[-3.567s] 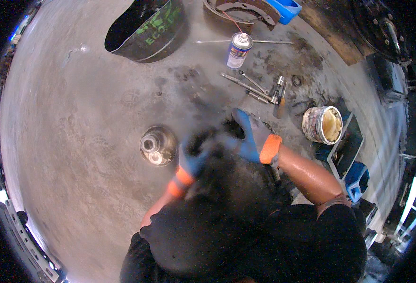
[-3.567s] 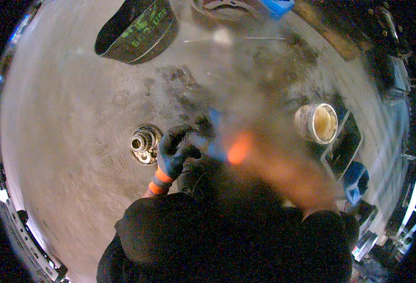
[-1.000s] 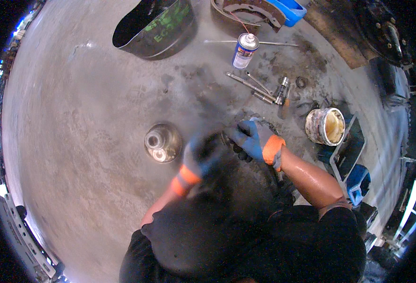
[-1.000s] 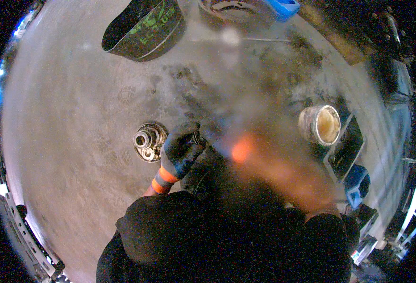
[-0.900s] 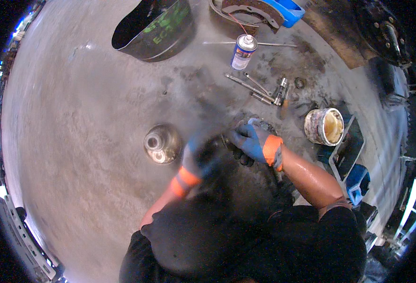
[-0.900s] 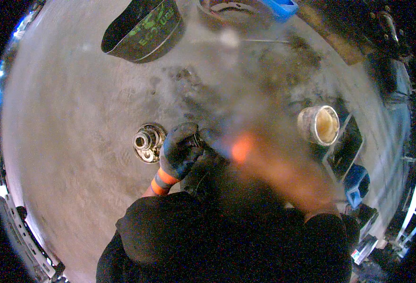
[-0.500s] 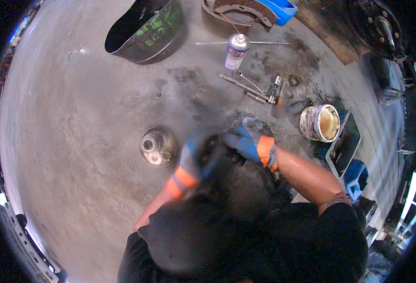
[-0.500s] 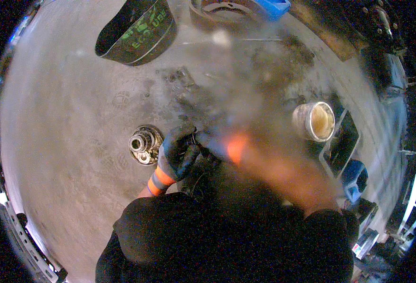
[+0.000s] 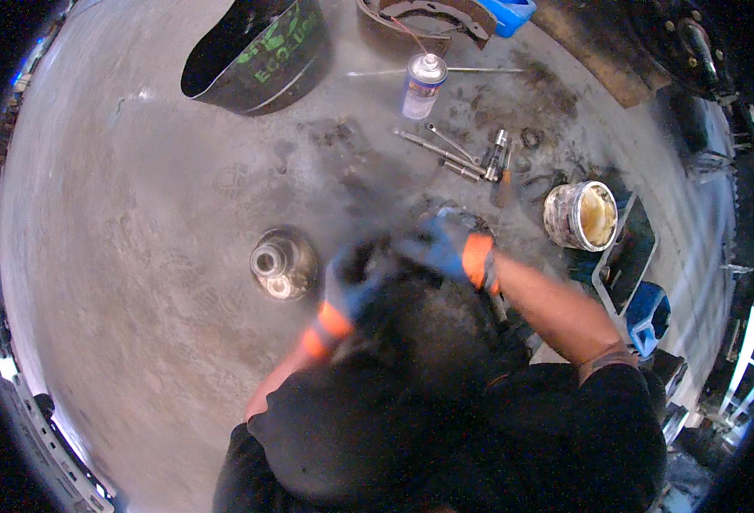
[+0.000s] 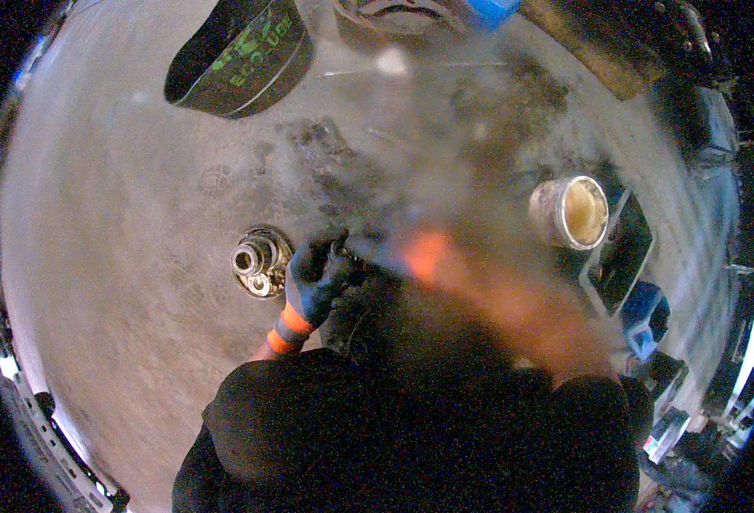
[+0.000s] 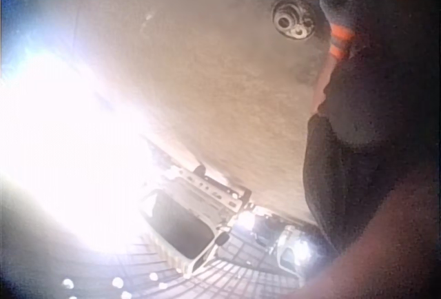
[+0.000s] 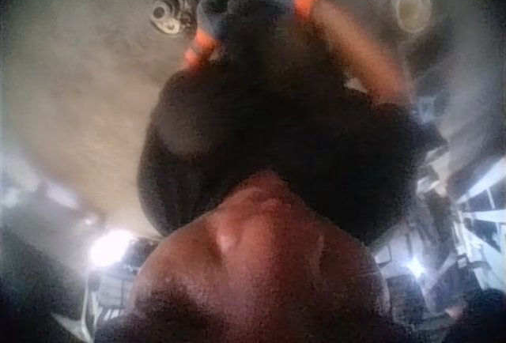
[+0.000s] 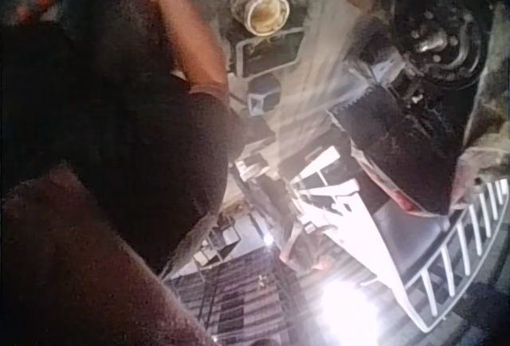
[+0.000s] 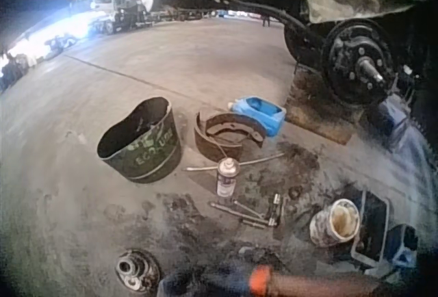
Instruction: The person kneels on the floor and cleans a cylindrical metal vehicle part with a rag. They apply grease from a container to the part and then install it onto a wheel hub assembly.
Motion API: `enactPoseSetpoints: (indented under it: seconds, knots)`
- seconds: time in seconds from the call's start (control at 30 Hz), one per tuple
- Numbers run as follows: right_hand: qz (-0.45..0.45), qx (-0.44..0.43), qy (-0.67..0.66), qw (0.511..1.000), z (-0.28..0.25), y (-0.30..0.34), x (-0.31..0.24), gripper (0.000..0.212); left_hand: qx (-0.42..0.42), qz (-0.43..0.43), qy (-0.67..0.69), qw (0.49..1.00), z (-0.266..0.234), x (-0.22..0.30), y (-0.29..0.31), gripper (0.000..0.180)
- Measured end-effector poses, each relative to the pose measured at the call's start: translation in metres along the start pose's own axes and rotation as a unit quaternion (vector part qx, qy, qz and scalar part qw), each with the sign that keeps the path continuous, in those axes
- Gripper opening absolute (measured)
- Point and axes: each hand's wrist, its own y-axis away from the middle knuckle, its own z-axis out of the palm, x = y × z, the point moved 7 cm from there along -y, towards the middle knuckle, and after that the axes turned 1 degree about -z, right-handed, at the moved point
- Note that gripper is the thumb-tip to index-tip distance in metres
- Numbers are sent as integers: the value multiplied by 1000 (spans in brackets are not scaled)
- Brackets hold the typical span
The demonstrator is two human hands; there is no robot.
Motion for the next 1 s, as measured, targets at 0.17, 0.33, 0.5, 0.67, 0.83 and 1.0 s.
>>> enactPoseSetpoints:
  seconds: [0.17,0.33,0.5,0.67,0.83,1.0]
  knots:
    - [207,190,298,912,-130,-40,141,36,-33,-137,247,959,15,17,1,25]
    - [380,128,284,871,-129,-20,298,43,-68,-45,126,989,13,2,-6,22]
    - [354,149,144,912,-131,-20,324,51,-116,118,-76,983,7,26,-4,18]
    - [139,176,-63,973,-124,-8,168,42,-66,236,-180,952,-10,38,-1,19]
    - [-143,-12,69,987,-94,43,-96,35,-21,-64,111,991,-12,21,-3,18]
    - [-207,-66,93,972,-77,61,-140,35,-51,51,-26,997,-9,50,-10,31]
